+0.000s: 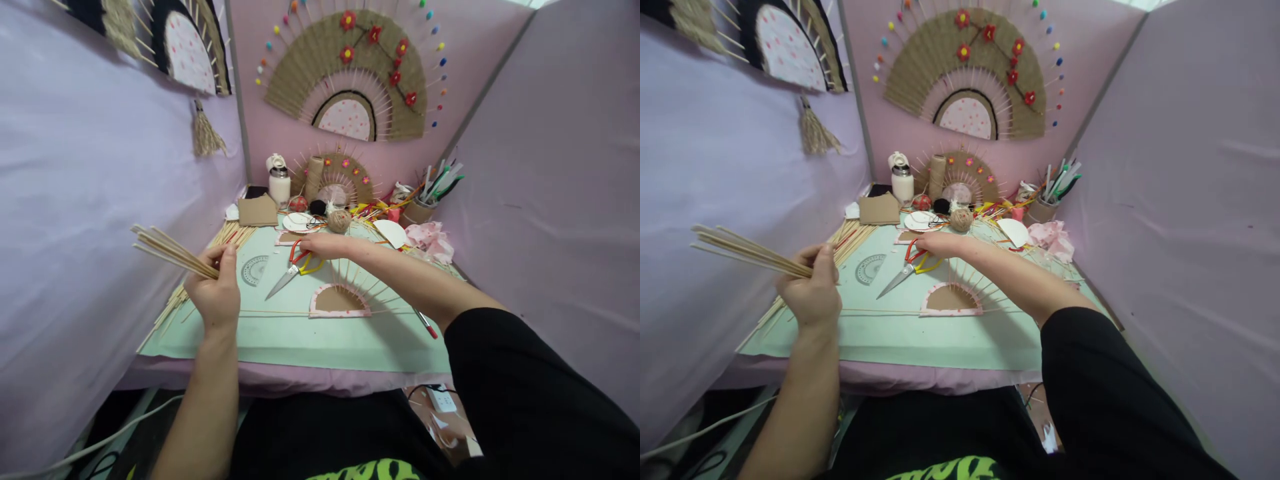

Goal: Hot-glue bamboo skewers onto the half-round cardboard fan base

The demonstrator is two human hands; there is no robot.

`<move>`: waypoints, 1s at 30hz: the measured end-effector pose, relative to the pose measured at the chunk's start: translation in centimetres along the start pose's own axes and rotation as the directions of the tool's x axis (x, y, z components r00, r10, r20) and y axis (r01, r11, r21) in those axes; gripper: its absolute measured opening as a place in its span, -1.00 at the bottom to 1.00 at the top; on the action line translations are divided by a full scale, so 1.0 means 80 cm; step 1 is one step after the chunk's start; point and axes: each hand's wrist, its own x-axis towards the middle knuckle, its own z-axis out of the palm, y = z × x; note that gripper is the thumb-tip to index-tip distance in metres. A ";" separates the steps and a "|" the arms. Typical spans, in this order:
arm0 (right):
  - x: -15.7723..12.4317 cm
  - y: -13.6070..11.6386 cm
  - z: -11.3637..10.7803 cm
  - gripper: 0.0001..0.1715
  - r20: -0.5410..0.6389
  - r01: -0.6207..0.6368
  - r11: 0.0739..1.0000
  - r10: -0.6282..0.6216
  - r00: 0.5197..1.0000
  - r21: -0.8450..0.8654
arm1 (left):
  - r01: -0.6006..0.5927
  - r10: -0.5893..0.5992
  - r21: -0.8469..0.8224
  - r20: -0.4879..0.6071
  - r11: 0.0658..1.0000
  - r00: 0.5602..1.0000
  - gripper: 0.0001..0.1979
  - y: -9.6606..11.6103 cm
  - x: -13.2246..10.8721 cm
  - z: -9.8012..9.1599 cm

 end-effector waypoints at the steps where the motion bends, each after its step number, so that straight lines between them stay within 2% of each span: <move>1: 0.005 0.000 0.002 -0.82 0.009 0.018 1.000 -0.018 1.000 0.007 | 0.000 0.000 0.008 -0.001 1.000 1.000 -0.74 -0.001 -0.001 0.000; 6: 0.024 -0.010 0.007 -0.83 0.017 0.090 0.995 -0.091 0.996 0.042 | 0.015 -0.014 0.017 -0.005 1.000 1.000 -0.76 -0.006 -0.004 -0.002; 11: 0.033 -0.013 0.011 -0.82 -0.017 0.093 0.994 -0.092 0.996 0.065 | 0.032 -0.032 -0.002 -0.003 0.999 0.999 -0.77 -0.010 -0.001 -0.006; 22: 0.025 -0.012 0.014 -0.79 -0.083 0.158 0.984 -0.151 0.985 0.085 | 0.036 -0.037 0.029 0.031 0.999 0.999 -0.79 -0.016 -0.004 -0.004; 30: 0.024 -0.012 0.017 -0.78 -0.074 0.152 0.987 -0.148 0.986 0.054 | 0.030 -0.032 0.043 0.033 0.999 0.999 -0.78 -0.018 -0.004 -0.003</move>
